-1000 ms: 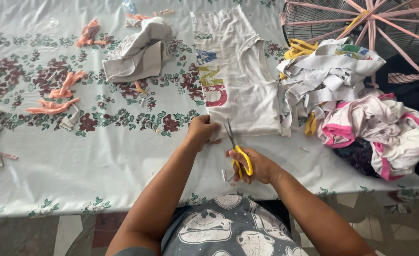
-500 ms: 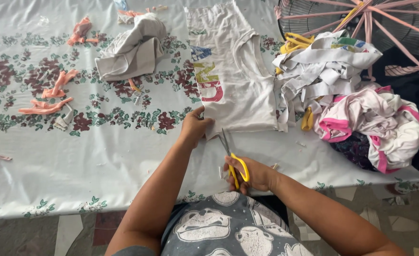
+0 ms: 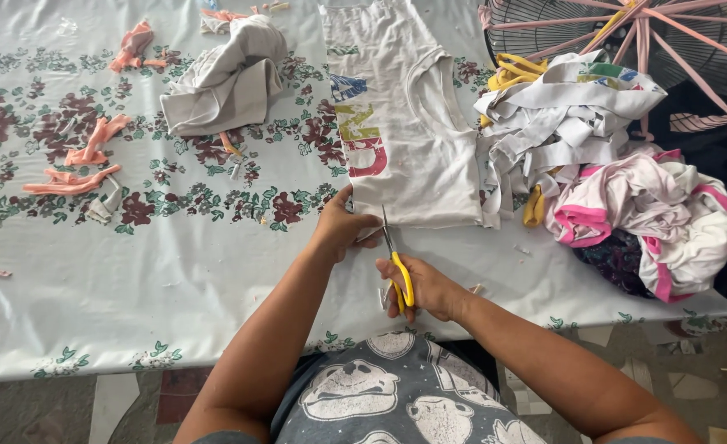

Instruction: Cutting a white t-shirt into strips using a pair of scissors.

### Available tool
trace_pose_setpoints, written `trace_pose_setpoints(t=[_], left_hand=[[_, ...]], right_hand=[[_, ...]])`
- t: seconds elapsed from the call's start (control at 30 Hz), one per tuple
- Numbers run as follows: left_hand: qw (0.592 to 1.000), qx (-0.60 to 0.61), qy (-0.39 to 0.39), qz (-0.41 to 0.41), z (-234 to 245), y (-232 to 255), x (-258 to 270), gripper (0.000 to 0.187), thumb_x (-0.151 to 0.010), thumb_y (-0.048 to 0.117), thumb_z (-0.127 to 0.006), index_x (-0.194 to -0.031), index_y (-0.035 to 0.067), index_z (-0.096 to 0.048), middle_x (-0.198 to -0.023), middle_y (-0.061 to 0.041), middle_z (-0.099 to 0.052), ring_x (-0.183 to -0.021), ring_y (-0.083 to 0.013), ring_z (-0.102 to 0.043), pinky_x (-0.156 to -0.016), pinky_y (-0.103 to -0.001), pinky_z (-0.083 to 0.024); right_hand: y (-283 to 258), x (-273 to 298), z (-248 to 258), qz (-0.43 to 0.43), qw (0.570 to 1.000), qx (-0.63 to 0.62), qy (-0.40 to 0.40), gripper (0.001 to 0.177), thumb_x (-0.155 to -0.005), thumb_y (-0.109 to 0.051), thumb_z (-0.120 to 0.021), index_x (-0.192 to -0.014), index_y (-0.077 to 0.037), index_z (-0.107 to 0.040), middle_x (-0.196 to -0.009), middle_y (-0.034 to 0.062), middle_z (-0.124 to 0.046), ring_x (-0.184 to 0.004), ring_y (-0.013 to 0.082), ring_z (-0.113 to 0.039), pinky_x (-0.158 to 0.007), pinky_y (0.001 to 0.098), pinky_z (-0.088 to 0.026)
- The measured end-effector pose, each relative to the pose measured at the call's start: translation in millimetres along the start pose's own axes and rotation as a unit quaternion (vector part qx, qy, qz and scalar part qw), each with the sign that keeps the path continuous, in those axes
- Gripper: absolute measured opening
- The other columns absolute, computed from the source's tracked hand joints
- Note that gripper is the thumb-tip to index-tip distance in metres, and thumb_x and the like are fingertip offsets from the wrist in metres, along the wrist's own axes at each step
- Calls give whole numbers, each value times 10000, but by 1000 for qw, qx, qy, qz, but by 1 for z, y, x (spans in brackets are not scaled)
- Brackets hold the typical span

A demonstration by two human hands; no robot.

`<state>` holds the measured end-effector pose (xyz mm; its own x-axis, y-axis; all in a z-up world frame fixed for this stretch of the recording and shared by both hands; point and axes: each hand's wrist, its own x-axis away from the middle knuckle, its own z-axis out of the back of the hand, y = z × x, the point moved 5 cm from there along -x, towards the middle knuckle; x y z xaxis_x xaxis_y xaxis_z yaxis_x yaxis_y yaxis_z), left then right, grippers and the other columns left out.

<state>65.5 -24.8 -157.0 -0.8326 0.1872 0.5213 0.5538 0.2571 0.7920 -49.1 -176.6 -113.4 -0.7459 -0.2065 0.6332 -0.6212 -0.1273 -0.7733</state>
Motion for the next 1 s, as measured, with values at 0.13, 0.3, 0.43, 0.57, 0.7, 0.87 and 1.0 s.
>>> trace_pose_setpoints(t=[0.13, 0.3, 0.43, 0.57, 0.7, 0.87, 1.0], left_hand=[[1000, 6, -1, 9, 3, -3, -7, 1021, -750, -112, -793, -1593, 201, -309, -1150, -313, -665, -766, -407, -757, -583, -481, -674], [1000, 12, -1, 6, 3, -3, -4, 1013, -745, -131, -778, -1593, 180, -318, -1162, -312, -647, -716, -390, -756, -551, -448, -670], [1000, 11, 0, 9, 2, -2, -3, 998, -750, -139, -777, -1587, 179, -335, -1154, -320, -650, -708, -390, -757, -552, -454, -671], [999, 30, 1, 18, 2, -7, -4, 1008, -748, -140, -773, -1591, 185, -327, -1164, -326, -641, -714, -401, -755, -550, -458, -674], [999, 50, 3, 20, -2, -7, 2, 1006, -749, -131, -773, -1590, 196, -329, -1175, -332, -634, -740, -418, -753, -555, -464, -674], [998, 65, -3, 21, -2, -9, 1, 1009, -753, -129, -778, -1592, 197, -322, -1167, -334, -641, -766, -429, -755, -582, -489, -676], [994, 101, -17, 27, 1, -18, -9, 994, -752, -154, -764, -1576, 226, -358, -1160, -304, -650, -772, -464, -748, -593, -535, -665]], right_hand=[[-1, -2, 0, 6, 1000, 6, 2, 479, -991, -475, -667, -1051, -8, -578, -639, 188, -583, -516, 360, -706, -277, 322, -500], [-8, 4, -4, 16, 999, 30, 7, 470, -994, -477, -661, -1027, -14, -584, -627, 160, -572, -491, 309, -690, -282, 292, -487], [-9, 4, -4, 16, 999, 37, 5, 479, -987, -491, -667, -1021, -19, -588, -631, 150, -583, -490, 292, -690, -291, 283, -493], [-10, 5, -5, 21, 999, 43, 9, 470, -990, -485, -666, -1002, -23, -584, -622, 140, -578, -474, 274, -678, -287, 267, -471], [-11, 8, -5, 25, 999, 39, 18, 441, -1002, -454, -659, -989, -21, -577, -610, 139, -569, -462, 265, -669, -279, 260, -454], [-11, 4, -6, 30, 999, 41, 13, 457, -993, -477, -661, -982, -28, -580, -614, 145, -584, -464, 273, -674, -281, 268, -460], [-17, 8, -10, 25, 999, 46, 15, 466, -997, -491, -645, -982, -30, -581, -615, 145, -581, -457, 268, -665, -288, 263, -452]])
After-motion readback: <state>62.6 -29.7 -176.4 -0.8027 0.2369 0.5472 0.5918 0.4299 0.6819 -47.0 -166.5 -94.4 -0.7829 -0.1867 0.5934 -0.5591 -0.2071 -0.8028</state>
